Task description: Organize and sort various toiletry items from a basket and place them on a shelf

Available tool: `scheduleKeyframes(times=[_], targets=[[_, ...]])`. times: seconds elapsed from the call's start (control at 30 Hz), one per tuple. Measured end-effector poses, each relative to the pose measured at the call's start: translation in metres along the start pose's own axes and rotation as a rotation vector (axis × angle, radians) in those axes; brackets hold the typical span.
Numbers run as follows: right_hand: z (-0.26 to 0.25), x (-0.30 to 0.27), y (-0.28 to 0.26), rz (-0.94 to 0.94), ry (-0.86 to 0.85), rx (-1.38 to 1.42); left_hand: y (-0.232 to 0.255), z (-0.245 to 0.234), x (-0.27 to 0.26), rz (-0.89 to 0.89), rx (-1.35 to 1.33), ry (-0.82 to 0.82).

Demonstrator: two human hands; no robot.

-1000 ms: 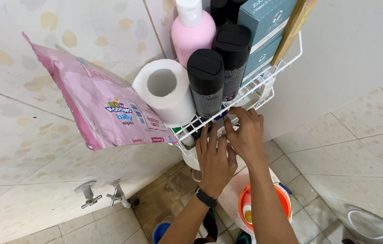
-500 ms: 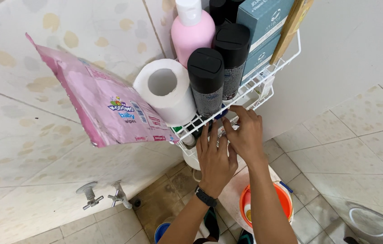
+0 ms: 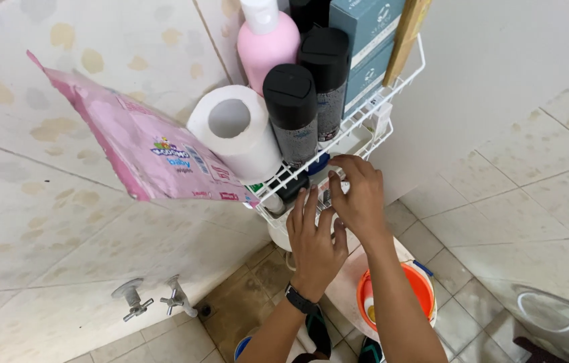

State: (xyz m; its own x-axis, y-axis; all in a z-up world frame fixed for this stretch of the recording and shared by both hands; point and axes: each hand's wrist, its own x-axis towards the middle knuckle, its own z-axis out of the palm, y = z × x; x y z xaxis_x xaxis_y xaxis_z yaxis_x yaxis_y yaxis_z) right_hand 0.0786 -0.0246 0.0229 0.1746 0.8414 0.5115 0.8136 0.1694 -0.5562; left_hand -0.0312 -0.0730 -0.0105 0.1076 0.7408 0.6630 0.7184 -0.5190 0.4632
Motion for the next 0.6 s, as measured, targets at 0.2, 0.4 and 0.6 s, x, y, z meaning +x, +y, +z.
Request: scheduleKeyframes(times=[0.2,0.4,0.6], targets=[[0.015,0.0,0.007,0.006,-0.032,0.0,0.0,-0.004,0.004,0.008,0.002,-0.006],[0.014,-0.004,0.004,0.013,0.018,-0.027,-0.004,-0.011,-0.002,0.024,-0.042,-0.027],[-0.022,-0.029,-0.004,-0.016,0.071,0.054,0.017,-0.043,-0.013,-0.023,-0.192,-0.062]])
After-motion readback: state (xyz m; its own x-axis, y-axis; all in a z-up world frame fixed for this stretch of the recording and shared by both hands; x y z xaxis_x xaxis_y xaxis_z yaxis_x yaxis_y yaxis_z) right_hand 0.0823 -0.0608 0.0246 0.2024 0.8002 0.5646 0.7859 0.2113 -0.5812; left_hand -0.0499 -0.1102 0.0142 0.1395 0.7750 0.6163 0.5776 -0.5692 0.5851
